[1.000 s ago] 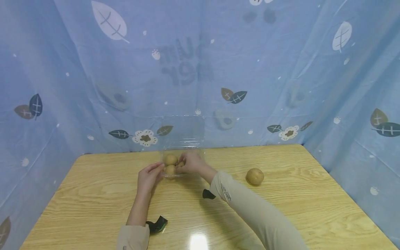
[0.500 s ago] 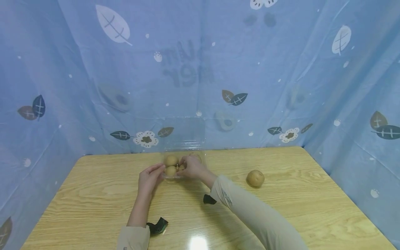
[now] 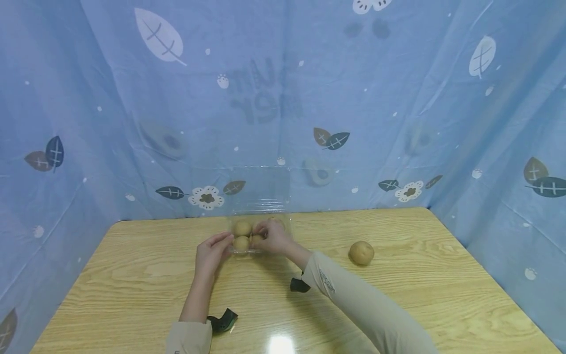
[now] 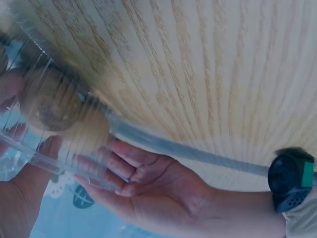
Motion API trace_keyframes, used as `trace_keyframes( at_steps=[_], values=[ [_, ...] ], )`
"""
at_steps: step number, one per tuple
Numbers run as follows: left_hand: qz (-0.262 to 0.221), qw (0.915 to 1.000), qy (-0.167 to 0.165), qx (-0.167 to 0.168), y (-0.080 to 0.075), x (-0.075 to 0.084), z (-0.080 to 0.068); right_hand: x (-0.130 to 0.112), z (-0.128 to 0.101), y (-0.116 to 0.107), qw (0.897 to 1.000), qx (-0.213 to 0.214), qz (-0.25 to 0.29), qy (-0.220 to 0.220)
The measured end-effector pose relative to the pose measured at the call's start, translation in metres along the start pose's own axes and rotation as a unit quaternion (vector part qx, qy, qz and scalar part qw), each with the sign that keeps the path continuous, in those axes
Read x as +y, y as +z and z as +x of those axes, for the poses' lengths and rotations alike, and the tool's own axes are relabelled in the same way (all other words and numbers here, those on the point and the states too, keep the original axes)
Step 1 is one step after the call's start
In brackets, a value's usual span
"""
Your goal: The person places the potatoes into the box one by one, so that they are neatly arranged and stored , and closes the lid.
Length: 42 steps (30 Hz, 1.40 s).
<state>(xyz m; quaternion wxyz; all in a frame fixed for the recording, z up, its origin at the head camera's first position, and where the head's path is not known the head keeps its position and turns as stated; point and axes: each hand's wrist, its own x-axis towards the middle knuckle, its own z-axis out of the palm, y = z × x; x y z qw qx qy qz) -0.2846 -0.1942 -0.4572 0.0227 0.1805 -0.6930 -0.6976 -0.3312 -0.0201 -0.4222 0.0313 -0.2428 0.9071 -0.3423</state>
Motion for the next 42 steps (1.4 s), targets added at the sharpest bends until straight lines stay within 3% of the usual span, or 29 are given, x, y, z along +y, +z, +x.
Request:
trace_keyframes(
  at_steps=[8, 19, 24, 31, 37, 42],
  values=[
    [0.006, 1.0, 0.002, 0.003, 0.0, -0.001, -0.001, 0.006, -0.014, -0.016, 0.996, -0.014, 0.07, -0.044],
    [-0.01, 0.9999, -0.001, -0.006, 0.002, -0.004, -0.001, 0.028, -0.048, -0.09, 0.991, -0.122, 0.0, -0.062],
    [-0.016, 0.9998, -0.001, -0.007, 0.0, -0.003, 0.0, 0.042, -0.065, -0.125, 0.989, -0.143, -0.028, -0.028],
    [-0.009, 0.9999, -0.005, -0.009, 0.001, -0.001, 0.0, 0.077, -0.089, -0.151, 0.992, -0.116, -0.056, 0.01],
    [-0.018, 0.9998, 0.003, -0.004, 0.001, 0.0, -0.002, 0.103, -0.108, -0.155, 0.993, -0.052, -0.101, 0.002],
    [-0.018, 0.9998, 0.009, -0.001, 0.001, 0.0, -0.001, 0.121, -0.121, -0.154, 0.991, -0.023, -0.13, 0.006]
  ],
)
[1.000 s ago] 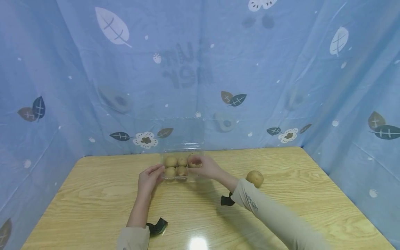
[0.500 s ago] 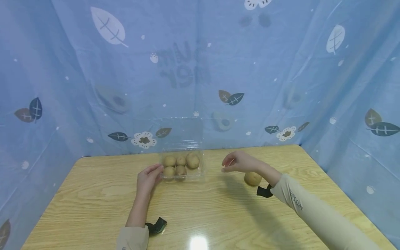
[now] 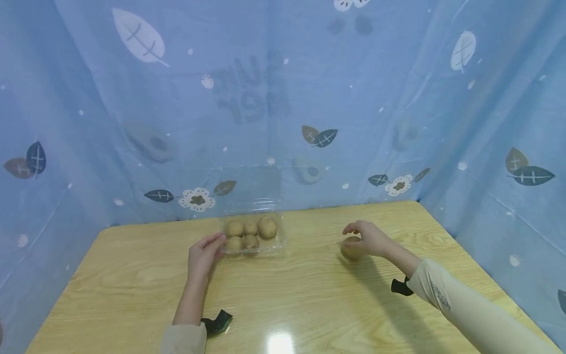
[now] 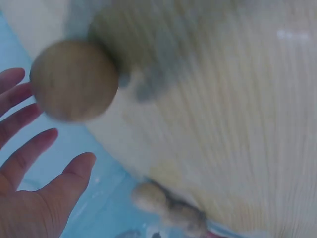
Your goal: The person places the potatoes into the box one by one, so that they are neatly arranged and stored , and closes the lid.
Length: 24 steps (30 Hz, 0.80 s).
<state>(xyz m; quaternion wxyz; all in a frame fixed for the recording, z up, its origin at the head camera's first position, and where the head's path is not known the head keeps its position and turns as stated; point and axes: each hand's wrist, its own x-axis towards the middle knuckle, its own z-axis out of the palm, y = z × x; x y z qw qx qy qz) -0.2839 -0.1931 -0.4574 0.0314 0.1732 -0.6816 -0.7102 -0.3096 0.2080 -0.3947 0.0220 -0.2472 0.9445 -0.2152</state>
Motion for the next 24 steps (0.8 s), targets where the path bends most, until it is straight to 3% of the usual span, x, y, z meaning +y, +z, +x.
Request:
trace_keyframes(
  at_steps=[10, 24],
  values=[
    [0.01, 0.9999, 0.0, 0.004, 0.0, -0.002, 0.001, 0.018, -0.014, 0.012, 1.0, 0.026, -0.013, 0.002],
    [0.005, 1.0, -0.002, -0.001, 0.0, -0.003, 0.0, 0.012, -0.015, 0.02, 1.0, 0.025, -0.009, 0.01]
  ],
)
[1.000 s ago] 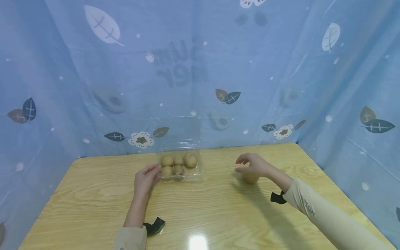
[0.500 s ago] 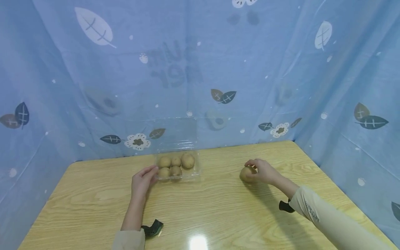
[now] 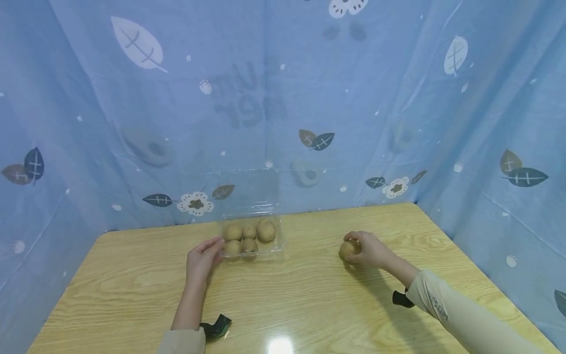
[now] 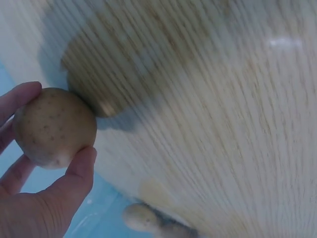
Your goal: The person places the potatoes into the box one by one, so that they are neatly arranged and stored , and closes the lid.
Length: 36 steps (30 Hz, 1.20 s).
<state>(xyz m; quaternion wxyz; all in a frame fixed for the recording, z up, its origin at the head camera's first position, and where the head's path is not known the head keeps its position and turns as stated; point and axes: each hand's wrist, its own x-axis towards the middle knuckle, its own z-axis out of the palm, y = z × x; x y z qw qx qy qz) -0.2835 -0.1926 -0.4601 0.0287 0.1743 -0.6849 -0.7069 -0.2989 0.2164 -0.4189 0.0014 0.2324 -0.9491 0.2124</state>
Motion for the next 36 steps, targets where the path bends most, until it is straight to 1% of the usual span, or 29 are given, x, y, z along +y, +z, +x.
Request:
trace_keyframes(
  at_steps=[4, 7, 11, 15, 21, 25, 28, 30, 34, 36],
  values=[
    [0.0, 1.0, 0.005, -0.001, 0.001, 0.0, -0.001, -0.001, 0.002, -0.004, 1.0, 0.007, -0.015, -0.016],
    [-0.003, 1.0, 0.009, 0.003, 0.0, 0.001, -0.003, -0.004, 0.005, -0.008, 1.0, -0.002, -0.015, -0.017],
    [-0.009, 0.9999, 0.007, 0.004, -0.001, 0.0, -0.004, -0.008, 0.007, -0.01, 1.0, -0.029, -0.009, 0.0],
    [0.0, 1.0, 0.002, 0.004, -0.001, -0.001, -0.003, -0.009, 0.005, -0.01, 0.999, -0.05, -0.006, 0.016],
    [-0.009, 1.0, 0.002, 0.0, 0.0, 0.0, -0.003, -0.013, 0.003, -0.006, 0.999, -0.042, -0.012, 0.027],
    [-0.006, 1.0, -0.002, -0.002, 0.0, -0.001, -0.003, -0.018, 0.009, -0.003, 0.999, -0.037, -0.026, 0.02],
    [-0.005, 1.0, -0.001, -0.001, 0.0, -0.001, -0.002, -0.026, 0.017, -0.001, 0.999, -0.024, -0.032, 0.001],
    [-0.008, 1.0, 0.001, 0.0, 0.0, -0.002, -0.002, -0.036, 0.023, -0.002, 1.0, -0.013, -0.023, -0.015],
    [-0.008, 1.0, 0.003, -0.003, -0.001, -0.002, -0.001, -0.064, 0.039, -0.006, 0.999, 0.007, 0.004, -0.049],
    [-0.007, 1.0, 0.003, -0.003, -0.001, -0.003, 0.0, -0.08, 0.047, -0.006, 0.998, 0.007, 0.013, -0.063]
  ],
)
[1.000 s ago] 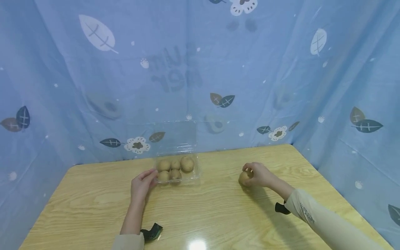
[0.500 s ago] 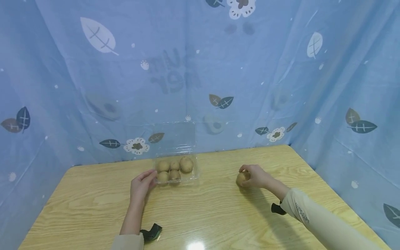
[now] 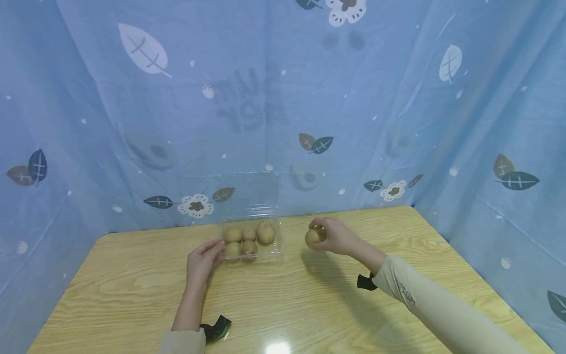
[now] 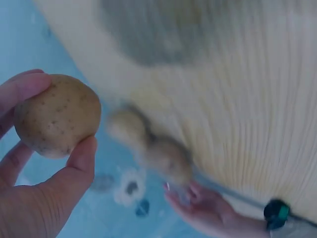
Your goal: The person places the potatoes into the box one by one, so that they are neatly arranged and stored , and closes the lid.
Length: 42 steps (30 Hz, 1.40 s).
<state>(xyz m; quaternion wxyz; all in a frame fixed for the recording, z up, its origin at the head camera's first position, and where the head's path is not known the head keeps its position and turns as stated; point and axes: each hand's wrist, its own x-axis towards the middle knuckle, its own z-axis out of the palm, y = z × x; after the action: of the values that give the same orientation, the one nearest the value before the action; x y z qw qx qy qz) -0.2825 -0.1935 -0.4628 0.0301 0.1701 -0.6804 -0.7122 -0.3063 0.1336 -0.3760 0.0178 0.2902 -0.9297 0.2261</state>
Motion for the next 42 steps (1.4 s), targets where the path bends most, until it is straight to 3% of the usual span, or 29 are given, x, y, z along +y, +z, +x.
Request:
trace_keyframes(
  at_steps=[6, 12, 22, 27, 42],
  values=[
    [-0.005, 1.0, 0.001, 0.006, -0.001, 0.0, 0.001, -0.038, 0.029, 0.009, 1.0, -0.008, -0.001, -0.026],
    [-0.007, 0.9999, 0.01, 0.005, 0.0, 0.001, 0.0, -0.056, 0.049, 0.023, 0.999, -0.015, 0.02, -0.043],
    [0.001, 0.9999, 0.012, 0.001, 0.0, 0.001, -0.001, -0.064, 0.072, 0.046, 0.997, -0.051, 0.02, -0.061],
    [-0.013, 0.9999, 0.008, 0.0, -0.001, 0.002, 0.0, -0.064, 0.08, 0.059, 0.997, -0.066, -0.001, -0.031],
    [-0.016, 0.9999, 0.001, -0.002, -0.001, 0.004, -0.001, -0.068, 0.083, 0.066, 0.996, -0.089, -0.015, -0.011]
  ],
)
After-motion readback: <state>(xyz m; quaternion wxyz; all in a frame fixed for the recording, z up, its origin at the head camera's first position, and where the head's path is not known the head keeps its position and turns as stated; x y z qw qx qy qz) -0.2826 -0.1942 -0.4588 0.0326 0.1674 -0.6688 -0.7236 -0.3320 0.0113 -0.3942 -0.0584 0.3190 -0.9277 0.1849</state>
